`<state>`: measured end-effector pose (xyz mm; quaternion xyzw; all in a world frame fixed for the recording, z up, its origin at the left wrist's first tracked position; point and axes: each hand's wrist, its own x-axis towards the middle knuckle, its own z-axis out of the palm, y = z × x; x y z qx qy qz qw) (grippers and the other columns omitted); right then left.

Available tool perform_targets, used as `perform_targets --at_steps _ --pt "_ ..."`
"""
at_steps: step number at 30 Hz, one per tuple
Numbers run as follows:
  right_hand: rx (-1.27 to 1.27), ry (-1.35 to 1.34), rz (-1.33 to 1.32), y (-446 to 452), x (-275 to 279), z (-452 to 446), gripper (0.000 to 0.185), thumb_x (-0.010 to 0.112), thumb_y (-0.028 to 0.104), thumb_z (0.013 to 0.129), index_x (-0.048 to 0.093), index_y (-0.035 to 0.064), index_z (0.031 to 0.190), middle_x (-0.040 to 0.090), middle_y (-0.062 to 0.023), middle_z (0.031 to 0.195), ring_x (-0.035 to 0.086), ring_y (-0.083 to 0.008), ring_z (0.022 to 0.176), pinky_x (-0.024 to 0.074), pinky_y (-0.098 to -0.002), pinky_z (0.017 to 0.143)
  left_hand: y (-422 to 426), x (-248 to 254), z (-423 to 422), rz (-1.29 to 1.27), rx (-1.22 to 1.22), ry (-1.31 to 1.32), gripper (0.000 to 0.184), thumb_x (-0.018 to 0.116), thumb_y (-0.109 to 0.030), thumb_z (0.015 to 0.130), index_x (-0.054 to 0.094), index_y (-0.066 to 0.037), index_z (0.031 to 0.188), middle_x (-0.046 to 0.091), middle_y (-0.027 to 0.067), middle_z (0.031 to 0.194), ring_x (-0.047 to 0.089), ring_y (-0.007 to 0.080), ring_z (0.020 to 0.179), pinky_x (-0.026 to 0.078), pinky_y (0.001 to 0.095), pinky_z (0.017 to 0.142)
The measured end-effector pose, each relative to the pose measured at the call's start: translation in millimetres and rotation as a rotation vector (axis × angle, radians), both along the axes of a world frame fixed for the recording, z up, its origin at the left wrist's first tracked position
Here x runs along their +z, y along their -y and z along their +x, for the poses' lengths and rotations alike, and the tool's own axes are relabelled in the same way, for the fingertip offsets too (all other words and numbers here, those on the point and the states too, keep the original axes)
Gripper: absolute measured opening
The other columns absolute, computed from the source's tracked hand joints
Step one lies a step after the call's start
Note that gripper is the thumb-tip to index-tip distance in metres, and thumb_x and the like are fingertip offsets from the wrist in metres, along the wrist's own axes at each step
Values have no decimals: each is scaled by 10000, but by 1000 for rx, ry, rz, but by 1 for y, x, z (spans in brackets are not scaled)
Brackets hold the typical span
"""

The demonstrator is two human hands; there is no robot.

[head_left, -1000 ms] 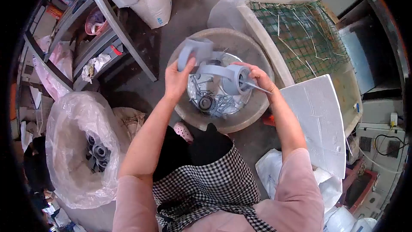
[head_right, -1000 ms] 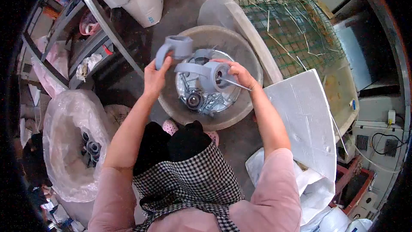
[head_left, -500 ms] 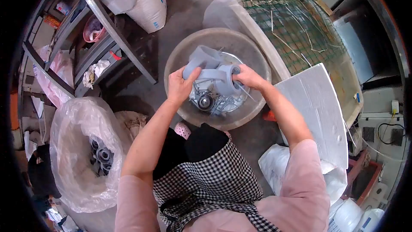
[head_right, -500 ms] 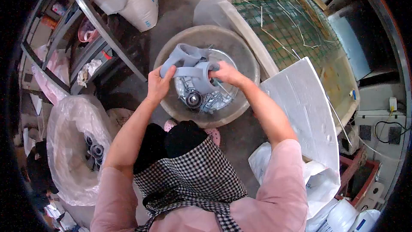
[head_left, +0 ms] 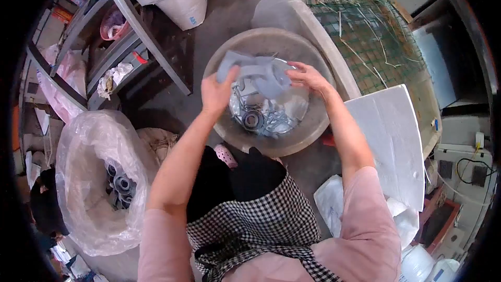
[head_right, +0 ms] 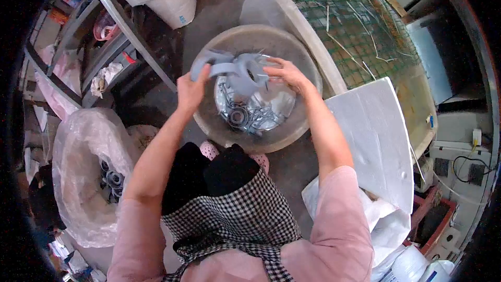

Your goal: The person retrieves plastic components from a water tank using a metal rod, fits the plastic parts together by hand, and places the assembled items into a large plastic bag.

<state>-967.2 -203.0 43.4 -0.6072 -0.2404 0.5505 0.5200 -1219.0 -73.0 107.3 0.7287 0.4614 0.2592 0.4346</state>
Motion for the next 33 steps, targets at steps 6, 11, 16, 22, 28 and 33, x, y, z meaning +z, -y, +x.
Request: perform_targets --at_steps 6,11,16,22,28,33 --pt "283 786 -443 -50 -138 18 742 713 290 703 373 -17 1287 470 -219 1239 495 -320 1109 420 -392 910 -56 -1 -51 -329 332 17 560 521 -532 840 554 -32 588 499 37 529 466 126 497 355 263 468" --pt "211 1323 -268 -136 -221 -18 720 645 145 708 297 28 1327 332 -228 1357 345 -376 1232 368 -421 957 -72 -13 -92 -645 201 289 483 449 -518 888 530 -42 867 428 15 665 426 132 610 372 273 563" --pt "182 1531 -286 -166 -238 -28 665 618 58 674 363 70 1289 363 -179 1317 331 -351 1229 383 -425 943 -76 -27 -104 -775 193 377 315 496 -365 913 530 -54 888 457 20 670 452 125 611 402 273 592" --pt "308 1486 -121 -101 -179 -19 493 639 47 654 479 40 1120 460 -160 1110 422 -328 1112 423 -416 882 -63 -20 -85 -782 141 524 247 579 -287 875 529 -55 943 491 25 712 495 131 637 411 278 605" --pt "-37 1159 346 -16 -70 -34 655 738 -35 481 454 24 1067 462 -173 1036 455 -376 1017 423 -398 852 -46 12 -49 -474 22 306 277 684 -228 784 572 -14 921 562 31 734 529 127 658 416 271 598" --pt "-116 1262 563 10 -4 -47 658 737 -30 492 442 37 1076 452 -164 1072 470 -338 1013 417 -382 869 -3 1 -13 -434 8 175 361 753 -232 706 595 0 934 597 42 839 537 129 741 437 277 666"
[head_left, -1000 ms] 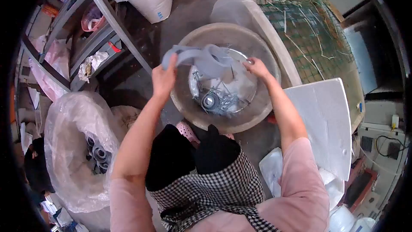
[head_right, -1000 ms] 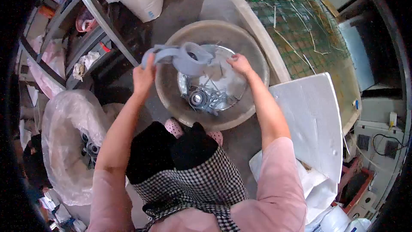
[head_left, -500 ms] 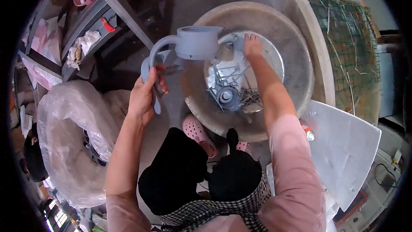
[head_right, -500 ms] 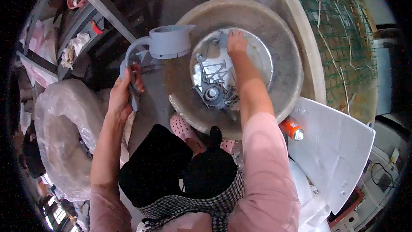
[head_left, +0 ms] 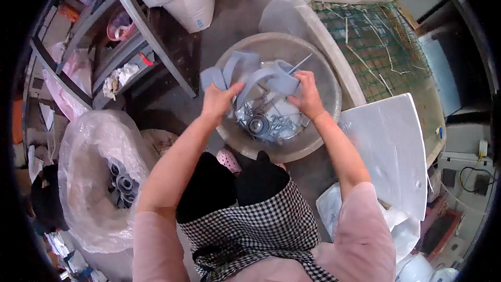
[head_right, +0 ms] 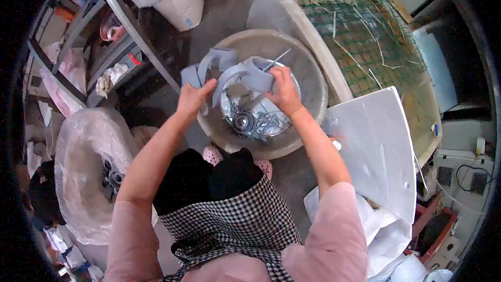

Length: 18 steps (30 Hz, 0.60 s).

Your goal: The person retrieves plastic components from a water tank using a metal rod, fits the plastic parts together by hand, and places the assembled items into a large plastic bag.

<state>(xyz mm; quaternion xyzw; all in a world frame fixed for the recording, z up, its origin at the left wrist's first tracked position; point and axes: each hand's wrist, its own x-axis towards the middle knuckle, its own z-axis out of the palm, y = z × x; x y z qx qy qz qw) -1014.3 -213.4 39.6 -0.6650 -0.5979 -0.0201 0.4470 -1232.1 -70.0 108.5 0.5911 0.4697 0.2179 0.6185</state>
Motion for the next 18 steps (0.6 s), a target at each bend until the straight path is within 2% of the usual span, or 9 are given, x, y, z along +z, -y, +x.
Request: perform_targets --at_steps 5,6,9,10,11,13,14,15,18 --pt "-56 4 -40 23 31 -12 649 725 -9 496 447 27 1081 440 -172 1094 450 -375 1010 410 -419 878 24 7 9 100 -208 47 471 780 -170 649 560 4 1027 586 57 953 556 156 832 453 287 717" --pt "-55 88 -59 30 38 -15 624 747 35 547 445 27 1093 435 -164 1096 446 -369 1027 413 -412 891 29 6 12 246 -161 25 314 727 -58 656 604 4 938 609 54 817 572 140 695 465 268 632" --pt "40 14 105 45 84 -22 598 763 74 599 442 28 1102 437 -154 1112 443 -348 1050 431 -400 880 29 1 7 275 -127 8 288 715 -42 648 600 6 908 602 57 793 567 137 646 467 275 588" --pt "10 -190 204 50 89 -23 543 746 125 682 448 28 1125 435 -147 1165 456 -308 1074 452 -389 861 31 8 7 231 -68 76 258 702 -28 644 596 3 877 600 53 776 568 130 631 470 276 573" --pt "6 -187 213 51 84 -17 543 746 125 682 448 28 1125 435 -147 1165 456 -308 1074 452 -389 861 30 13 6 238 -73 79 258 702 -28 644 596 3 877 600 53 776 568 130 631 470 276 573" --pt "-367 -674 278 48 67 -1 404 643 186 823 456 27 1144 438 -124 1178 489 -179 1032 484 -358 832 23 23 0 277 -117 196 218 692 -21 637 594 1 830 592 39 735 568 126 623 470 268 582" --pt "-289 -814 78 45 61 14 334 565 187 880 478 30 1162 496 -86 1118 514 -138 970 491 -331 796 25 28 -2 235 -134 196 196 684 -19 625 598 -5 801 584 20 704 575 124 637 474 266 599" --pt "-299 -821 81 46 67 13 334 565 187 880 478 30 1162 496 -86 1118 514 -138 970 491 -331 796 27 32 -5 234 -145 189 196 684 -19 625 598 -5 801 584 20 704 575 124 637 474 266 599" --pt "448 -1527 -325 37 93 14 427 589 135 848 466 40 1245 538 -36 1140 534 -120 944 459 -285 805 29 36 -2 298 -228 142 194 687 -32 615 600 -6 787 589 12 710 568 113 643 465 259 616"
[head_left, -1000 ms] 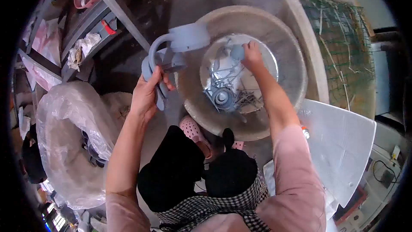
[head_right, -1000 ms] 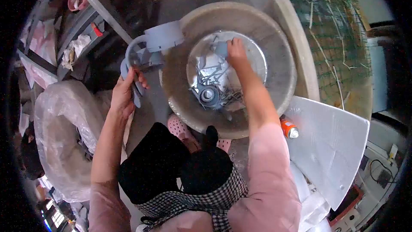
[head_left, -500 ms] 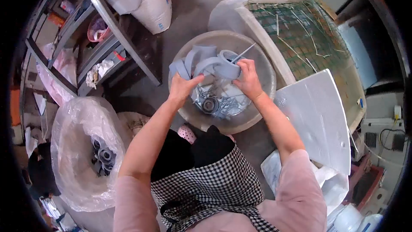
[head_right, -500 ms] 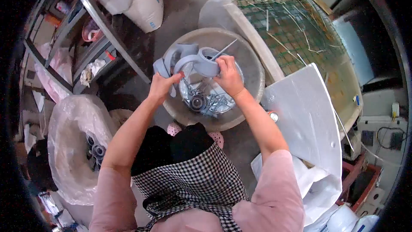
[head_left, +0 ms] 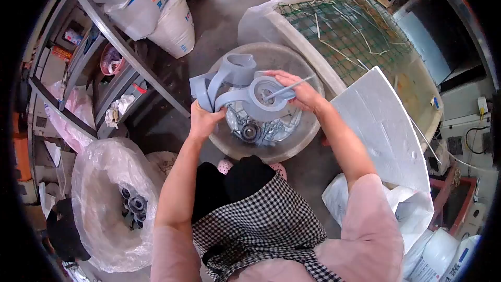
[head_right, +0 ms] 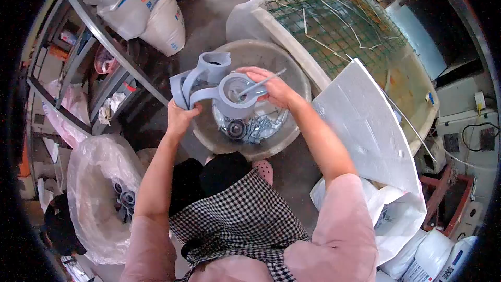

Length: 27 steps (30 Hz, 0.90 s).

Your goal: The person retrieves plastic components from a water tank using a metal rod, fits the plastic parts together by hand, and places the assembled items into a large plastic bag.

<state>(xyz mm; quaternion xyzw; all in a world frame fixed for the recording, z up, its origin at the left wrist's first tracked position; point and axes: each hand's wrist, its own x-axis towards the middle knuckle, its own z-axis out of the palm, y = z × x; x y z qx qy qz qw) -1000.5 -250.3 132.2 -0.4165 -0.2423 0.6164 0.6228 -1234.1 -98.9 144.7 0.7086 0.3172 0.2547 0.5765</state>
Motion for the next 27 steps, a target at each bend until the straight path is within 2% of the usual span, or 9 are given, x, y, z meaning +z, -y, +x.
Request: perform_targets --at_steps 3,9,12,14,16,19,22,26,27 --pt "221 491 20 -4 2 4 470 644 143 808 483 40 1238 550 -39 1147 523 -119 994 445 -280 842 3 -4 0 130 16 -67 208 688 -41 618 602 4 802 599 15 725 550 95 658 453 255 621" --pt "213 784 10 -22 -14 2 437 632 56 702 563 7 1131 639 -54 917 584 -124 833 470 -289 804 13 -3 10 241 17 -77 279 690 -36 634 590 25 888 617 33 769 540 90 709 454 265 654" --pt "129 871 -93 -24 -27 -7 361 625 47 683 609 5 1041 658 -108 864 625 -186 799 487 -313 769 13 -20 13 296 52 -110 315 695 -39 627 588 15 918 650 86 823 595 150 746 467 294 699" --pt "-160 1241 -187 -23 -51 -12 394 620 16 651 603 -21 1043 628 -220 964 611 -325 903 460 -369 839 19 -14 15 374 42 -194 329 696 -36 623 587 14 929 651 113 836 612 205 763 471 312 711" --pt "-156 1256 -215 -23 -66 -11 408 615 12 640 602 -16 1047 610 -239 977 587 -353 933 451 -382 852 25 -12 19 433 20 -280 469 719 -115 592 579 -49 1036 620 204 864 584 376 831 472 407 718" --pt "-62 1259 -194 -22 -54 1 397 643 62 626 620 13 1020 606 -228 995 573 -358 965 448 -400 848 14 -45 22 549 -28 -265 474 708 -77 603 579 -38 1057 633 183 887 609 342 847 469 387 752" --pt "-60 1246 -163 -20 -49 31 638 682 217 680 464 16 1245 545 -194 1174 521 -282 1095 429 -343 907 18 -40 32 493 4 -202 448 677 -6 624 575 0 1061 640 149 945 612 257 882 458 346 797" --pt "-502 902 -156 6 -15 43 608 678 288 746 458 1 1235 571 -182 1127 555 -247 1041 450 -350 869 20 -20 29 407 22 -74 349 654 -1 692 567 41 1027 620 124 925 582 204 863 446 317 780" --pt "-564 889 -212 10 -11 39 591 664 300 771 455 -1 1234 577 -173 1120 567 -236 1020 456 -354 858 -1 -55 23 438 92 -127 349 652 -3 693 564 40 1029 621 123 920 583 218 850 447 323 779"
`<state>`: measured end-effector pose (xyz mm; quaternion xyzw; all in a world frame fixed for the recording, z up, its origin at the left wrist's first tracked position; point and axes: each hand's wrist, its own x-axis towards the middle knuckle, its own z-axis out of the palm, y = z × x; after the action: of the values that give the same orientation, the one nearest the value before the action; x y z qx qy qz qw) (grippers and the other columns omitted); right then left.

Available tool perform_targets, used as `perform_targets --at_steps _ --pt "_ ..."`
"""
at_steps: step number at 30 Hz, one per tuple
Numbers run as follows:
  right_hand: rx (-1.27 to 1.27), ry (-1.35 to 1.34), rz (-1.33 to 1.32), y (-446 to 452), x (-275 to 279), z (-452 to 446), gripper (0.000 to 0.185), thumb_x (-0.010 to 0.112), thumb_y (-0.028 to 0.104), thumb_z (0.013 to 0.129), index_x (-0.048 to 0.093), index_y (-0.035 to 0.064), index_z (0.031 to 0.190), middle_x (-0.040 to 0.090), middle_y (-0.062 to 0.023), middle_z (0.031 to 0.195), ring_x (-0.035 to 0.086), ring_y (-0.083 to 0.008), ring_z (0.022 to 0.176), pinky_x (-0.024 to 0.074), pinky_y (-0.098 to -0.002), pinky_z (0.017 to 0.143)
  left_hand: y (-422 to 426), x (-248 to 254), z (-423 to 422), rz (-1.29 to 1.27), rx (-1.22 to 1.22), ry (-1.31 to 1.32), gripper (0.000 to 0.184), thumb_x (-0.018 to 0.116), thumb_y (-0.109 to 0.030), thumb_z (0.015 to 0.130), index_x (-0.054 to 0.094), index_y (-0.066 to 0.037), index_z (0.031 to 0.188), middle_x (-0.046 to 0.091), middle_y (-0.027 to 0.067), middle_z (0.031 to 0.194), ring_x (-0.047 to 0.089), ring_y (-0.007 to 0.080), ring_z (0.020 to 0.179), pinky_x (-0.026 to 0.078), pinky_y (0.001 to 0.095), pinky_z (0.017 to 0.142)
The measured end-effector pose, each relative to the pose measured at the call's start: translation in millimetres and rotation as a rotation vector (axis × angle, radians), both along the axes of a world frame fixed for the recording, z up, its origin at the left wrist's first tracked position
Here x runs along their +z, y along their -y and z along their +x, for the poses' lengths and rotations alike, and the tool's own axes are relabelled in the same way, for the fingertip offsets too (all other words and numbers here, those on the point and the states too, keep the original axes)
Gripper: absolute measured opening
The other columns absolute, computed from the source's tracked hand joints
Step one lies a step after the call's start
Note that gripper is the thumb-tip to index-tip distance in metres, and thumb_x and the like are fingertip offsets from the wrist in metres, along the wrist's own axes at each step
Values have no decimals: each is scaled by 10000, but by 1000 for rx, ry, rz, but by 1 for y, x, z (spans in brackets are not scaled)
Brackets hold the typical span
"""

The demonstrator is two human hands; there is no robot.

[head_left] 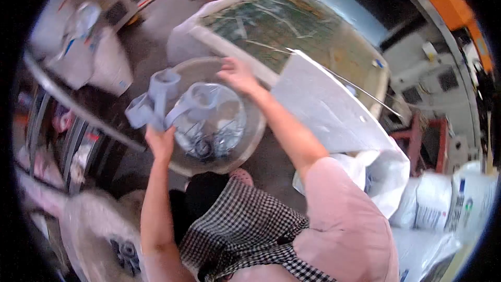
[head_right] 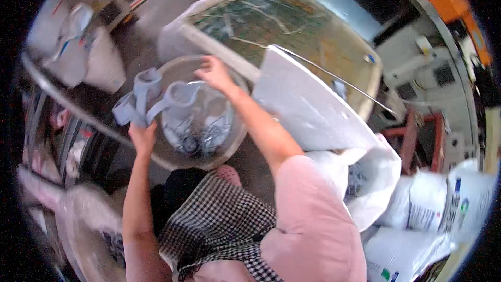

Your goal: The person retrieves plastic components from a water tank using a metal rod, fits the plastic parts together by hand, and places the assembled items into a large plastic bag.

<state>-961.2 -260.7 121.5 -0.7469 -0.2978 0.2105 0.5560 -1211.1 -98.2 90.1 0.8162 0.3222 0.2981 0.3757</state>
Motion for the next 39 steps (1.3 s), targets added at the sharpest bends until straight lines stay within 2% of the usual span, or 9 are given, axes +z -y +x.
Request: perform_targets --at_steps 6,11,14,22,25,26,31,33,39 --pt "94 -328 99 10 -22 -25 518 498 379 903 425 2 1250 543 -160 1144 578 -228 1002 481 -337 834 13 80 -23 -179 81 283 272 686 -56 697 611 29 944 656 91 884 598 147 845 465 306 755" --pt "144 -355 -96 19 -15 -54 370 551 254 891 520 -11 1147 584 -130 1084 609 -211 926 503 -295 760 21 131 -129 15 346 111 358 741 -272 695 625 3 892 649 145 830 616 231 768 470 345 717" --pt "294 -292 -70 37 -17 -56 274 549 194 894 558 -8 1079 593 -67 907 595 -139 785 489 -256 672 45 147 -227 -199 531 138 306 753 -254 703 610 2 791 576 32 606 536 92 524 434 252 481" --pt "349 -229 -289 70 -19 -56 240 549 156 888 541 6 1076 579 -67 914 572 -124 754 465 -222 634 37 104 -506 -382 1141 273 154 720 -116 713 628 -28 799 599 32 687 526 124 537 418 274 472" --pt "311 -90 -312 73 -10 -63 292 572 146 865 522 11 1119 569 -64 965 553 -136 870 475 -259 687 -10 65 -617 -447 1537 494 465 655 -465 755 638 -2 782 603 71 721 493 179 650 424 345 642" --pt "291 61 -383 77 2 -70 378 567 140 860 462 16 1202 561 -93 1049 568 -161 908 485 -269 723 3 86 -624 -513 1335 585 663 681 -496 719 540 -19 1157 558 127 1084 545 292 904 452 382 759" --pt "193 445 -325 140 71 -114 410 607 130 801 509 56 1192 528 -142 1151 544 -254 1037 485 -365 843 -36 105 -515 -98 1041 -134 629 652 -376 784 482 65 1199 559 170 1149 559 223 985 421 329 867" --pt "99 498 -309 178 105 -130 360 607 88 795 532 44 1144 540 -153 1098 599 -250 923 496 -348 801 -94 21 -506 -29 850 132 526 650 -294 808 506 47 1182 568 166 1109 536 237 1018 402 327 893" --pt "-293 551 -244 336 140 -96 246 591 65 793 583 39 1037 597 -123 950 599 -215 790 501 -309 668 31 108 -221 57 135 166 322 638 -120 817 552 3 1102 518 151 1166 492 247 1085 438 336 870"
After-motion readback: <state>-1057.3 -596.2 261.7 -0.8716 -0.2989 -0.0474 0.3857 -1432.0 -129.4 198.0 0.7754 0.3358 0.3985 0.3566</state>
